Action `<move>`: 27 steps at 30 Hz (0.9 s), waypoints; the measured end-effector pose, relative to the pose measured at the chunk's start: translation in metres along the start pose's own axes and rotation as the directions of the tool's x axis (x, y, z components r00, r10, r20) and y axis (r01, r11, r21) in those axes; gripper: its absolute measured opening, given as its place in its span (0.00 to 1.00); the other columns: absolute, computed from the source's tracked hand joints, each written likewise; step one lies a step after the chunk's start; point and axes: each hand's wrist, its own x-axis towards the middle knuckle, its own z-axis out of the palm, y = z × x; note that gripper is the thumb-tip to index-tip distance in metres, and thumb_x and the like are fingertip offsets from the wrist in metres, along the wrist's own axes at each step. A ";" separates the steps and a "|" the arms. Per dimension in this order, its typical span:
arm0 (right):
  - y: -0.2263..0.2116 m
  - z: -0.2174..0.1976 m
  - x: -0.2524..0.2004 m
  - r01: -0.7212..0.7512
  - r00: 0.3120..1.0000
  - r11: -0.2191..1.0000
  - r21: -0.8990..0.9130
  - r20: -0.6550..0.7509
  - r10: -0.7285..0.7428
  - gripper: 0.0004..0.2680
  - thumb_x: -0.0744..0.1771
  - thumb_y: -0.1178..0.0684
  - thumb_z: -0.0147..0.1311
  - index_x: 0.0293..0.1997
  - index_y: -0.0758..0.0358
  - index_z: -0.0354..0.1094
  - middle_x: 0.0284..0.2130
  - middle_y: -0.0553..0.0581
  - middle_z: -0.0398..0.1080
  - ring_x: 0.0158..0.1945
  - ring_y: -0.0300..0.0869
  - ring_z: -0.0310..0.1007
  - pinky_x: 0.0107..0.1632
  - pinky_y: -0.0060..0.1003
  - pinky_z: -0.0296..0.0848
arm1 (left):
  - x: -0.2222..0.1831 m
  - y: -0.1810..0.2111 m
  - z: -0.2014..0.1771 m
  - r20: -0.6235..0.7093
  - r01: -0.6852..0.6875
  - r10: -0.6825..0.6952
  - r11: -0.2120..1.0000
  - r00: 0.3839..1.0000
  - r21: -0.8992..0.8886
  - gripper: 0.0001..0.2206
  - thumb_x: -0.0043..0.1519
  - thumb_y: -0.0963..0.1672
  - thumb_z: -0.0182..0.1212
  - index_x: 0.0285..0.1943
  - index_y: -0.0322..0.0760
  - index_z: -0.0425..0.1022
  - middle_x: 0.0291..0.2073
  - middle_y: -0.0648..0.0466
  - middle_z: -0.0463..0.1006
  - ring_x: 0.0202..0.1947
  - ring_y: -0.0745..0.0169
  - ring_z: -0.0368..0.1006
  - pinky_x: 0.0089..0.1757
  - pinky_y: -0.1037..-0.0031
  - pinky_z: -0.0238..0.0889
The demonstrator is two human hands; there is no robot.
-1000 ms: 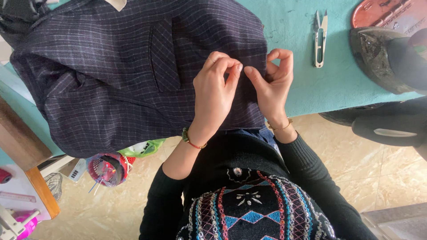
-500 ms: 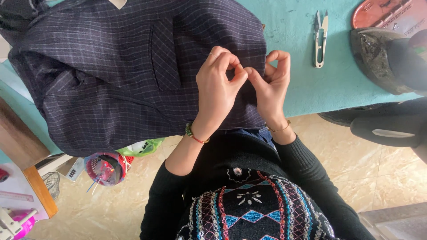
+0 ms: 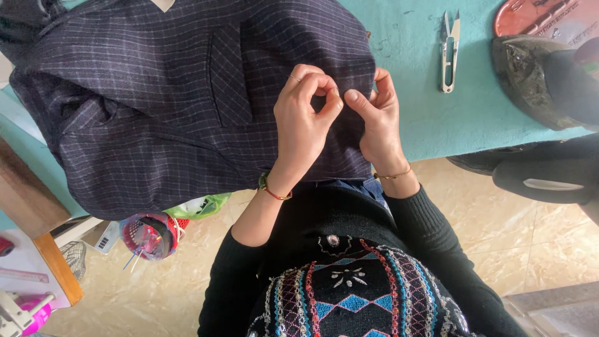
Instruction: Pressing and finishing a plaid garment using an iron and thread snips
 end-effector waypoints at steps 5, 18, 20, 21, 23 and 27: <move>-0.005 0.009 0.000 -0.037 0.999 0.998 0.058 -0.008 0.037 0.12 0.66 0.65 0.62 0.49 0.62 0.61 0.27 0.55 0.75 0.29 0.41 0.80 0.33 0.35 0.83 | 0.000 -0.002 0.001 0.014 0.013 -0.013 0.999 1.000 -0.034 0.04 0.57 0.41 0.62 0.32 0.43 0.72 0.35 0.62 0.73 0.32 0.61 0.75 0.39 0.69 0.70; -0.022 0.013 0.001 -0.044 0.997 0.997 0.059 -0.053 0.047 0.11 0.66 0.64 0.62 0.49 0.60 0.63 0.28 0.54 0.74 0.31 0.40 0.80 0.37 0.34 0.83 | 0.006 0.006 -0.010 0.035 0.059 -0.052 0.972 0.998 -0.229 0.03 0.60 0.41 0.60 0.33 0.43 0.72 0.36 0.61 0.73 0.35 0.66 0.72 0.42 0.73 0.67; -0.029 0.013 0.001 -0.020 0.996 0.999 0.039 -0.082 0.023 0.10 0.67 0.64 0.61 0.49 0.61 0.63 0.29 0.54 0.73 0.32 0.41 0.79 0.38 0.34 0.83 | 0.009 0.016 -0.018 0.000 0.042 -0.044 0.957 0.999 -0.287 0.03 0.63 0.41 0.56 0.37 0.44 0.71 0.37 0.60 0.73 0.37 0.64 0.71 0.43 0.73 0.66; -0.030 0.000 0.004 -0.019 0.996 0.999 0.039 -0.082 0.022 0.10 0.67 0.64 0.61 0.49 0.61 0.63 0.29 0.54 0.73 0.32 0.41 0.79 0.38 0.34 0.83 | 0.008 0.010 -0.019 0.000 0.041 -0.043 0.957 0.999 -0.288 0.03 0.63 0.41 0.56 0.37 0.44 0.71 0.37 0.60 0.73 0.37 0.64 0.71 0.43 0.73 0.66; -0.032 -0.025 0.010 0.070 0.985 0.966 -0.250 -0.133 -0.106 0.09 0.71 0.62 0.56 0.54 0.57 0.61 0.33 0.47 0.71 0.38 0.31 0.75 0.46 0.23 0.79 | 0.006 -0.001 -0.021 -0.032 0.035 -0.050 0.932 0.998 -0.361 0.10 0.71 0.45 0.45 0.37 0.40 0.67 0.38 0.52 0.73 0.38 0.57 0.71 0.44 0.70 0.64; -0.067 -0.011 0.007 0.394 0.892 0.681 -0.617 0.079 -0.445 0.10 0.73 0.63 0.48 0.56 0.54 0.51 0.47 0.62 0.72 0.52 0.44 0.71 0.57 0.37 0.66 | -0.004 -0.015 -0.033 0.019 0.087 -0.085 0.969 0.996 -0.230 0.11 0.71 0.39 0.39 0.33 0.35 0.62 0.42 0.52 0.69 0.27 0.69 0.56 0.32 0.77 0.54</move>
